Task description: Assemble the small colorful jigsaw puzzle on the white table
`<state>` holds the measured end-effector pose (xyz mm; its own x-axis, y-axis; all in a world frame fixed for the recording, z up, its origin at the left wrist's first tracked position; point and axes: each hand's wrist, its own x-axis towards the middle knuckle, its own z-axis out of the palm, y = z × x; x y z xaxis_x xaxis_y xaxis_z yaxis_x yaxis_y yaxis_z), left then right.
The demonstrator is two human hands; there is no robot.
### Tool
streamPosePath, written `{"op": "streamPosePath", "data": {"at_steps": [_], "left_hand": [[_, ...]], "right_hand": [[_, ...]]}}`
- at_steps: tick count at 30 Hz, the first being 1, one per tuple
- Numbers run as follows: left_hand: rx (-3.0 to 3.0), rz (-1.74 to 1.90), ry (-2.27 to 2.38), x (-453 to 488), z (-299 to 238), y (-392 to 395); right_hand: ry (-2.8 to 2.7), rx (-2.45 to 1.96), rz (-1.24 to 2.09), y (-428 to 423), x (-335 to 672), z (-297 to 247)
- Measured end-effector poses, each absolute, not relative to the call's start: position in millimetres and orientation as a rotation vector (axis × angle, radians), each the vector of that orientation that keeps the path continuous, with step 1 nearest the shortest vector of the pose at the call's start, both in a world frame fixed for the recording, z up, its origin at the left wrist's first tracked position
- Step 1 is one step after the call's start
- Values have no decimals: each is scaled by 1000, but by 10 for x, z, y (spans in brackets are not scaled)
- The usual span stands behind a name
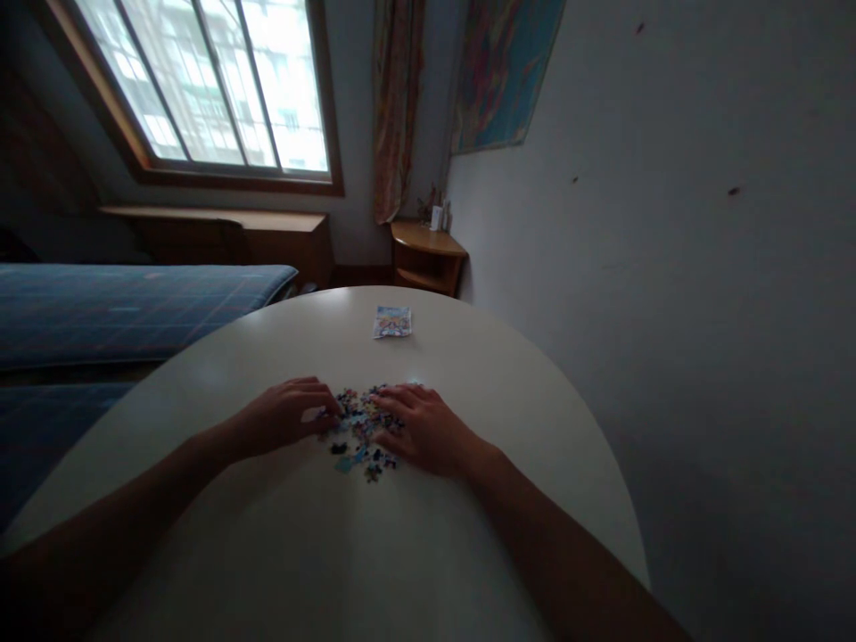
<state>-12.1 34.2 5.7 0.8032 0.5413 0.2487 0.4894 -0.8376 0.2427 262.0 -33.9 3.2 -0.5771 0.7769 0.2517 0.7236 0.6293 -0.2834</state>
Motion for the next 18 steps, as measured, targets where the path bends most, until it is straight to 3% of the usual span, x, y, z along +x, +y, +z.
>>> {"op": "streamPosePath", "data": {"at_steps": [9, 18], "left_hand": [[2799, 534, 999, -111, 20, 385], [2825, 460, 761, -40, -129, 270]], "right_hand": [[-2681, -1160, 383, -448, 2546, 107], [-2650, -1333, 338, -397, 2657, 38]]}}
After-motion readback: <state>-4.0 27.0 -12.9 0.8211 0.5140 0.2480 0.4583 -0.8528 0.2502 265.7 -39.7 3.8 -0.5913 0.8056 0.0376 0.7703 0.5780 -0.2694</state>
